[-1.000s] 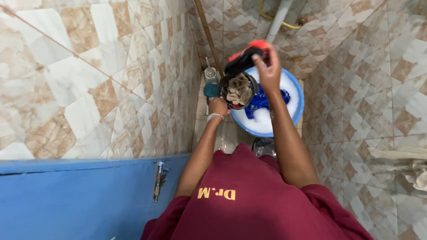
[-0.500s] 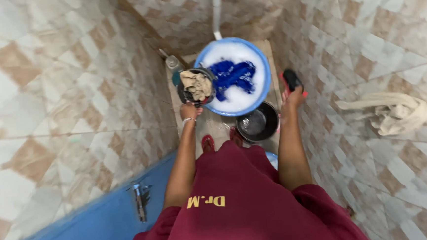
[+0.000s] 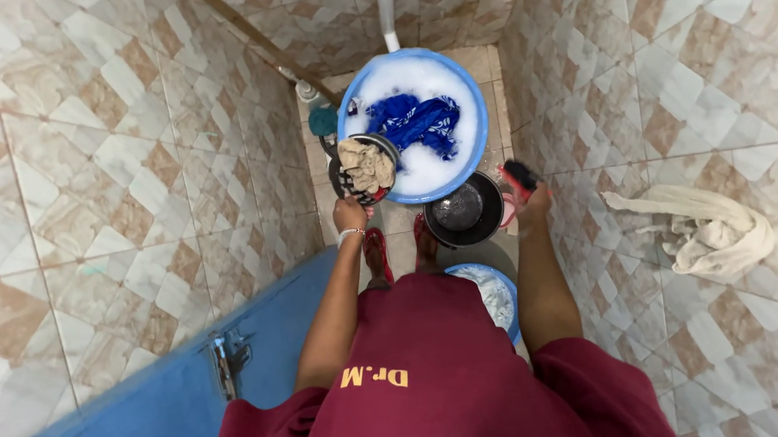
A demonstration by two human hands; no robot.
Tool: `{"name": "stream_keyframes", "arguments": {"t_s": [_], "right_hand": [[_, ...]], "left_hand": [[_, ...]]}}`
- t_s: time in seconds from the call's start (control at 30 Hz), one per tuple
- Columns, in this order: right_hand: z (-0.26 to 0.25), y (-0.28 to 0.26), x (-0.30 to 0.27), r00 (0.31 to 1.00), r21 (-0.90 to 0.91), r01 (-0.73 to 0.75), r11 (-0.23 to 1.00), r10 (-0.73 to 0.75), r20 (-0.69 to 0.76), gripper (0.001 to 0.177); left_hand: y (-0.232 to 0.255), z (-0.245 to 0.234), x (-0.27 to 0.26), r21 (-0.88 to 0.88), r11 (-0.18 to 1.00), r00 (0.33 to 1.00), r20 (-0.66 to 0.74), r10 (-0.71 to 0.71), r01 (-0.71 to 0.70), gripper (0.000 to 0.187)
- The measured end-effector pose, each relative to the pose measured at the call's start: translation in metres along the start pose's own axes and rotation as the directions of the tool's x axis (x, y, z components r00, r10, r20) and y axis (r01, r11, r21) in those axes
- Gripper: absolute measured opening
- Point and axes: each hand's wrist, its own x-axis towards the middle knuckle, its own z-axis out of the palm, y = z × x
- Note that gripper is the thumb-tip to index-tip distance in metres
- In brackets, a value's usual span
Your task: The person washes clothes by hand in a basin of soapy water, picks up additional garments from a pile, washes them in the basin, and scrubs and rinses a bucket.
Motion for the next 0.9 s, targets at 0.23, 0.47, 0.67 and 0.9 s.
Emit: {"name": "stream_keyframes", "arguments": {"t_s": [0.23, 0.47, 0.67, 0.9], "right_hand": [[0.072, -0.002, 0.035, 0.967, -0.356, 0.232, 0.905, -0.255, -0.019, 0.023], [0.182, 0.091, -0.066, 0.322, -0.357, 0.839, 0.410, 0.154, 0.934, 0.020], [0.240, 0.130, -0.119, 0.027, 0.012, 0.998, -0.055, 0.663, 0.748, 0.029], [0.249, 0.173, -0.123, 0.133, 0.217, 0.921, -0.323, 0.785, 0.605, 0.022]], "left_hand": [[0.021, -0.001, -0.019, 0.063, 0.996, 0.994, -0.083, 0.074, -0.069, 0.036], [0.042, -0.017, -0.020, 0.230, 0.963, 0.988, -0.031, 0.154, -0.143, 0.038], [0.025, -0.029, 0.005, 0.658, 0.536, 0.764, 0.094, 0.638, -0.529, 0.027], [0.015, -0.048, 0.010, 0.579, 0.635, 0.796, 0.040, 0.604, -0.511, 0.031]]}}
